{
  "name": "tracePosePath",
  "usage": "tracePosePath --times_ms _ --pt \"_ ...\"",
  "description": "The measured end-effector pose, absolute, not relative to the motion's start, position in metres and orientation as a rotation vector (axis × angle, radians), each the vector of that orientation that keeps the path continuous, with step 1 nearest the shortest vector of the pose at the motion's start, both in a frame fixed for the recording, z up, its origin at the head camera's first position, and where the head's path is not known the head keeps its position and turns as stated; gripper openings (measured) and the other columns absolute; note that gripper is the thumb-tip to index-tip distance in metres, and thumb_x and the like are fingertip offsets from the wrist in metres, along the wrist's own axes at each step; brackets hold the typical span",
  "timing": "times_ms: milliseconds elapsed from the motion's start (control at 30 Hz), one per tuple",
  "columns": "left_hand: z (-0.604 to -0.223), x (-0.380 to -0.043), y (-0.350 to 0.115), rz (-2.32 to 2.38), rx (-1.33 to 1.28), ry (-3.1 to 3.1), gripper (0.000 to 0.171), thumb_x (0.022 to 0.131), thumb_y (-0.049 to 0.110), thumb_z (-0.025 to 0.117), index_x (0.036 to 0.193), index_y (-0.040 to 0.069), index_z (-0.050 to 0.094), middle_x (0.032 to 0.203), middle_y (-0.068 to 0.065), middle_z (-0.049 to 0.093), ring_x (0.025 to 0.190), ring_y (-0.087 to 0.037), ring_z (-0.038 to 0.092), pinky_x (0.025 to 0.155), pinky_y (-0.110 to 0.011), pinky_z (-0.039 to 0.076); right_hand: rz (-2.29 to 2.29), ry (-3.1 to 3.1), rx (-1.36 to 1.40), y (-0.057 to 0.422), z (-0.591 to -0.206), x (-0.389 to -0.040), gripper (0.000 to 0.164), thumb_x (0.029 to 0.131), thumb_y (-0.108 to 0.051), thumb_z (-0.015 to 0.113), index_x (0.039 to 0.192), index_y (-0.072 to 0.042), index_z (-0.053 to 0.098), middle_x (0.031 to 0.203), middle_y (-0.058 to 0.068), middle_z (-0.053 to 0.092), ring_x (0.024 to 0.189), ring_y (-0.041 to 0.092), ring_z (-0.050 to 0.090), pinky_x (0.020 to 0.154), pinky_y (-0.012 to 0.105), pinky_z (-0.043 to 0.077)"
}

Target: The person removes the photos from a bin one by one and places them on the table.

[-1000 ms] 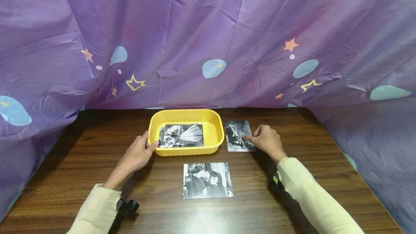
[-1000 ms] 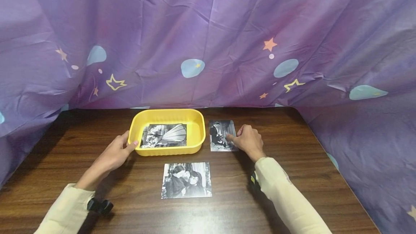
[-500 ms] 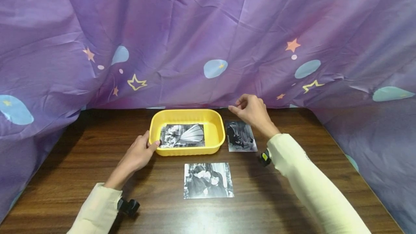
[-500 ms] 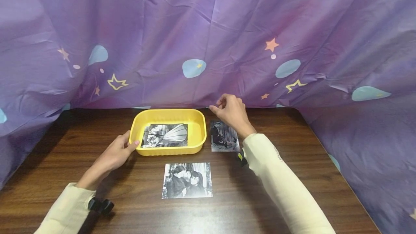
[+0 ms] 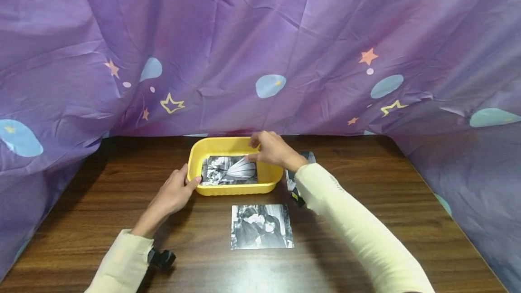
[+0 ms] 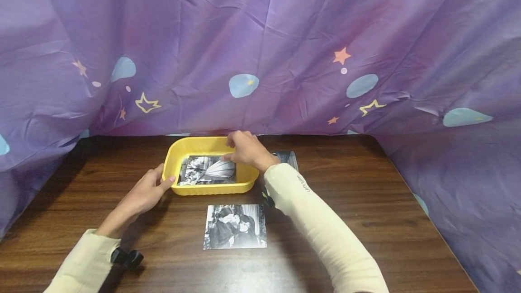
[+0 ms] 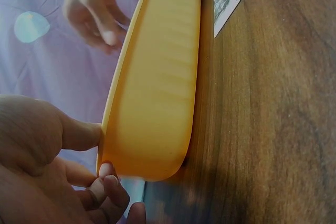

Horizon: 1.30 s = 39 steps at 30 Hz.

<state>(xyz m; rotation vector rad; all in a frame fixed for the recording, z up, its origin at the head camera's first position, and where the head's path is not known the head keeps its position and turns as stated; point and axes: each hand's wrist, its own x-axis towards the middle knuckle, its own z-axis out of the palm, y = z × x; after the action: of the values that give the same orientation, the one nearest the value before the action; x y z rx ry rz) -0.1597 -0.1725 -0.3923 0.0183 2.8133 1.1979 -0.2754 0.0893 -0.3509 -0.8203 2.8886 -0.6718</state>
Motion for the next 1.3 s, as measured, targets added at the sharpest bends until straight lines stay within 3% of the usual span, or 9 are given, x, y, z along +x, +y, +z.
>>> tracePosePath --times_ms 167,367,567,767,900,1067,1300 --pt "-0.392 -0.159 -0.173 1.191 0.011 2.817 0.055 0.106 0.023 0.052 0.149 -0.007 0.037 0.100 -0.015 0.047 0.093 -0.031 0.049 0.083 -0.048 0.041 -0.503 2.853 -0.826 0.073 -0.376 -0.275 0.059 0.079 -0.034 0.089 0.121 0.002 0.067 0.118 0.015 0.069 0.112 0.031 0.063 0.100 0.040 0.046" --pt "-0.392 -0.160 -0.173 1.197 0.008 2.813 0.056 0.106 0.024 0.052 0.150 -0.007 0.036 0.101 -0.014 0.047 0.093 -0.031 0.048 0.083 -0.048 0.041 -0.330 2.856 -0.749 0.062 -0.396 -0.274 0.065 0.072 -0.046 0.090 0.113 -0.001 0.064 0.113 0.012 0.064 0.106 0.030 0.061 0.097 0.042 0.047" --pt "-0.393 -0.161 -0.172 1.214 0.008 2.822 0.042 0.105 0.023 0.054 0.138 -0.002 0.047 0.098 -0.013 0.047 0.088 -0.029 0.048 0.078 -0.044 0.039 -0.335 2.856 -0.670 0.059 -0.402 -0.274 0.079 0.068 -0.047 0.091 0.122 0.000 0.059 0.127 0.016 0.059 0.112 0.032 0.059 0.103 0.042 0.045" --pt "-0.394 -0.160 -0.173 1.200 -0.007 2.820 0.055 0.105 0.024 0.053 0.149 -0.006 0.038 0.100 -0.014 0.047 0.091 -0.030 0.048 0.081 -0.046 0.040 -0.362 2.859 -0.640 0.057 -0.402 -0.275 0.068 0.064 -0.046 0.093 0.106 -0.003 0.062 0.111 0.013 0.061 0.099 0.029 0.060 0.096 0.041 0.049" --pt "-0.394 -0.160 -0.173 1.199 -0.005 2.825 0.054 0.106 0.023 0.053 0.148 -0.007 0.038 0.101 -0.015 0.047 0.093 -0.032 0.048 0.083 -0.049 0.040 -0.379 2.893 -0.622 0.057 -0.403 -0.276 0.064 0.061 -0.045 0.095 0.098 -0.003 0.064 0.104 0.013 0.062 0.094 0.029 0.060 0.092 0.041 0.050" --pt "-0.394 -0.159 -0.172 1.202 -0.007 2.814 0.061 0.106 0.024 0.052 0.153 -0.009 0.030 0.103 -0.016 0.048 0.096 -0.033 0.048 0.088 -0.052 0.041 -0.408 2.955 -0.591 0.060 -0.403 -0.276 0.060 0.065 -0.038 0.096 0.101 -0.001 0.066 0.114 0.019 0.061 0.100 0.035 0.061 0.096 0.045 0.048" --pt "-0.393 -0.160 -0.173 1.211 -0.011 2.813 0.061 0.106 0.023 0.052 0.152 -0.009 0.030 0.103 -0.016 0.048 0.095 -0.033 0.049 0.088 -0.052 0.041 -0.487 3.024 -0.619 0.062 -0.400 -0.277 0.048 0.071 -0.022 0.095 0.103 0.000 0.066 0.109 0.018 0.060 0.098 0.038 0.062 0.090 0.048 0.050"
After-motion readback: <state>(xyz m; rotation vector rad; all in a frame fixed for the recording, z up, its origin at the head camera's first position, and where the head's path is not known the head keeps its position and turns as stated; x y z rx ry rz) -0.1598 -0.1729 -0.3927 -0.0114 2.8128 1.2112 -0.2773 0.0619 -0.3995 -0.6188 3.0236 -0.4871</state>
